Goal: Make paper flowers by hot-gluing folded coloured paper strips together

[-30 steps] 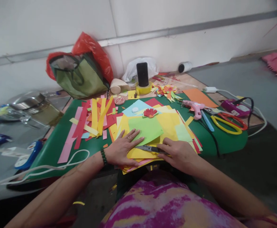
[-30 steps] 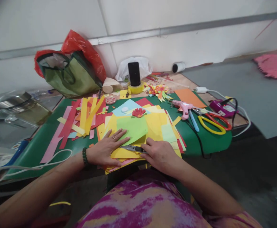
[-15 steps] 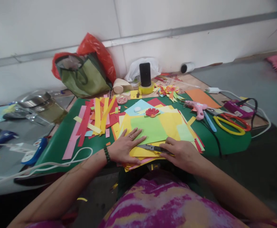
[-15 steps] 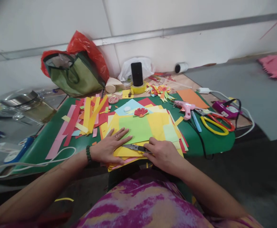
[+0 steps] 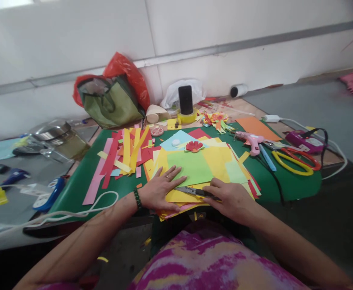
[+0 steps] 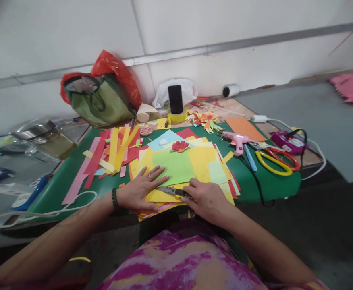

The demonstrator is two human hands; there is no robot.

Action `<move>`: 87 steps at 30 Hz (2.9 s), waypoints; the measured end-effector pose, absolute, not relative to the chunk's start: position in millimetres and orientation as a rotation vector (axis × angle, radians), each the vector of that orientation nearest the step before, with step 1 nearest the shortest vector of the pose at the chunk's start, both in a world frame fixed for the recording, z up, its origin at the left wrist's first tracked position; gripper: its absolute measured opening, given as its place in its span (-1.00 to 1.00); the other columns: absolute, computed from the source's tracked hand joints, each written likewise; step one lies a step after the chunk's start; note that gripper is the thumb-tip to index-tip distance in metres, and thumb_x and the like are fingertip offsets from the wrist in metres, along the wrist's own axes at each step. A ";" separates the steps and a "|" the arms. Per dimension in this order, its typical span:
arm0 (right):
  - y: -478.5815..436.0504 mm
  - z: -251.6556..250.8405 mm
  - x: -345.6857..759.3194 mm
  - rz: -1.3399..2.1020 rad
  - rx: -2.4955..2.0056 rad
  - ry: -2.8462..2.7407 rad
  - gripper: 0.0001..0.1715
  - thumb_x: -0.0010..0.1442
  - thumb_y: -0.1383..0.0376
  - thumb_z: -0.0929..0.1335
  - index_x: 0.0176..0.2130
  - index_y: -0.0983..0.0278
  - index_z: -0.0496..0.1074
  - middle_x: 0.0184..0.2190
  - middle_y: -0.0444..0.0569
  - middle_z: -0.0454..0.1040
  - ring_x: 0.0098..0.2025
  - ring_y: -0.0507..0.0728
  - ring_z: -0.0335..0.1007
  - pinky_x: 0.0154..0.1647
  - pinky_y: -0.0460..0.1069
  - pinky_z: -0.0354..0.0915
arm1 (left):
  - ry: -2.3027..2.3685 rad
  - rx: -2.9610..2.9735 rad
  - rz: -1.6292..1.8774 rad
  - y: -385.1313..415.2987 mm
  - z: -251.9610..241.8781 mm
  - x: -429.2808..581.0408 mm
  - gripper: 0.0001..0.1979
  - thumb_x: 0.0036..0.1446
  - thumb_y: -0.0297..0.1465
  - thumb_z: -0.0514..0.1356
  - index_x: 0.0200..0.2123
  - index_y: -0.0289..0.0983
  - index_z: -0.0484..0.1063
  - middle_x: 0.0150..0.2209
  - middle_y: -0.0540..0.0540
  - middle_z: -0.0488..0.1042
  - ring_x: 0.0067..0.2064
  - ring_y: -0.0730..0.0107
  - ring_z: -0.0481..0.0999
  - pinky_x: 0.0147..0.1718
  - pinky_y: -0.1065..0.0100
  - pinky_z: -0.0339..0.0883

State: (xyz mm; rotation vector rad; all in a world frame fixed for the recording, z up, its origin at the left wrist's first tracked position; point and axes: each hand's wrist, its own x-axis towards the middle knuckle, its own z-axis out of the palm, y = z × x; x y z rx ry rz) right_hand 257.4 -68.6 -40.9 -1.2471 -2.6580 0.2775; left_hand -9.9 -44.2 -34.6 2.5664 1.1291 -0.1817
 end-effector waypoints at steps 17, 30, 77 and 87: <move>-48.4 -24.2 341.3 -0.093 -1.675 -2.122 -0.57 0.28 0.02 0.21 -0.10 0.20 0.48 -0.19 0.12 0.50 -0.34 0.25 0.48 -0.53 0.02 0.23 | 1.270 2.485 -0.099 -42.8 -34.4 -8.8 -0.33 0.24 0.04 -0.07 0.33 -0.08 0.01 0.40 -0.27 -0.13 0.39 -0.09 -0.15 0.23 -0.28 -0.23; -6.8 -59.1 337.2 -0.440 -1.804 -2.228 -0.60 0.29 0.24 0.14 -0.14 0.39 0.46 -0.23 0.34 0.51 -0.22 0.43 0.40 -0.24 0.24 0.31 | 1.569 2.421 0.147 -42.7 -27.1 6.5 -0.84 0.20 -0.30 0.14 -0.26 -0.27 0.38 -0.18 -0.19 0.39 -0.09 0.14 0.37 -0.06 0.15 0.30; -17.5 8.2 239.4 0.775 -1.023 -2.331 -0.58 0.27 0.11 0.19 -0.53 0.25 0.31 -0.62 -0.14 0.31 -0.54 0.02 0.19 -0.52 -0.08 0.10 | 1.058 1.592 1.112 -29.5 -5.0 46.3 -0.67 0.05 -0.12 0.26 -0.36 -0.31 0.48 -0.41 -0.06 0.43 -0.44 0.46 0.37 -0.43 0.41 0.29; 66.3 35.7 160.6 0.601 -0.809 -2.385 -0.72 0.23 0.23 0.25 -0.36 0.31 0.47 -0.45 -0.06 0.49 -0.42 0.05 0.33 -0.41 -0.09 0.18 | 1.855 1.544 1.095 45.4 23.9 -112.8 -0.75 -0.16 -0.36 0.20 -0.74 -0.26 0.21 -0.69 0.08 0.19 -0.57 0.52 0.19 -0.57 0.45 0.09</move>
